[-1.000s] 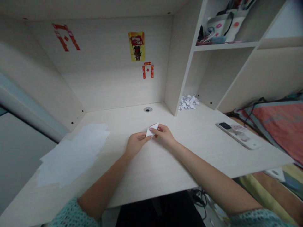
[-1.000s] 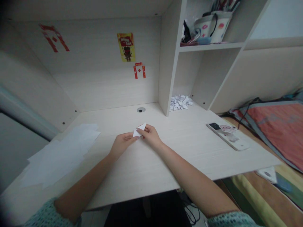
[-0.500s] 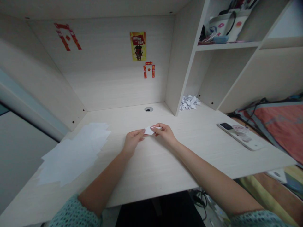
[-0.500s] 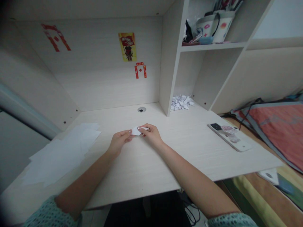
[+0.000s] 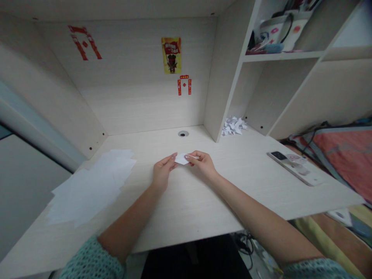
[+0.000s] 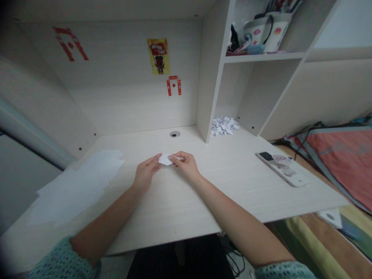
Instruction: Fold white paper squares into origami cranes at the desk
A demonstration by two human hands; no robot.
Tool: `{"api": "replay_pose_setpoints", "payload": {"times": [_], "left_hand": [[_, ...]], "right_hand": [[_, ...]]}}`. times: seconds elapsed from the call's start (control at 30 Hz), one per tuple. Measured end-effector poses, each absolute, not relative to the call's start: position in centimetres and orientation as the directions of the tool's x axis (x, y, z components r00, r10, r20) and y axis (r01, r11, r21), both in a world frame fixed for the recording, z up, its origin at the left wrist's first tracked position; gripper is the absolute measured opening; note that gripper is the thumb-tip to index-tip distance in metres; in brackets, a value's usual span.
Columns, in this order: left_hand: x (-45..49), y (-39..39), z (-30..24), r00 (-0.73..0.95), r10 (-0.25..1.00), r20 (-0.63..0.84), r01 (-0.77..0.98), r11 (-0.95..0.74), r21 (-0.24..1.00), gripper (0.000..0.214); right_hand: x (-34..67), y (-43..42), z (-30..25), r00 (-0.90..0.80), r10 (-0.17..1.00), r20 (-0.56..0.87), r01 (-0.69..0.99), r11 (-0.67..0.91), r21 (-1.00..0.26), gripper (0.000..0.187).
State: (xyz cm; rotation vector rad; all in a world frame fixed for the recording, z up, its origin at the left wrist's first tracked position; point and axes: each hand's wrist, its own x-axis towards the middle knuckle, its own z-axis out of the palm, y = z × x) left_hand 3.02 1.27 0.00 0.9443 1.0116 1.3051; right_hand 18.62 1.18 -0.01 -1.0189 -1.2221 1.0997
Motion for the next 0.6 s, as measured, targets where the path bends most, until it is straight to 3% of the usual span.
{"api": "replay_pose_setpoints", "payload": {"times": [0.17, 0.3, 0.6], "left_hand": [[2.57, 1.13, 0.38, -0.039, 0.995, -0.094, -0.391, 0.071, 0.917, 0.035], [2.41, 1.10, 0.37, -0.017, 0.992, -0.123, -0.443, 0.103, 0.891, 0.035], [2.56, 1.11, -0.18, 0.041, 0.991, -0.130, -0.485, 0.133, 0.864, 0.029]], "right_hand": [[18.72, 0.86, -0.05, -0.006, 0.929, 0.369, -0.085, 0.367, -0.926, 0.047], [18.52, 0.55, -0.25, -0.081, 0.869, 0.487, 0.054, 0.492, -0.869, 0.054], [18.35, 0.36, -0.47, -0.126, 0.864, 0.487, 0.039, 0.495, -0.868, 0.057]]}}
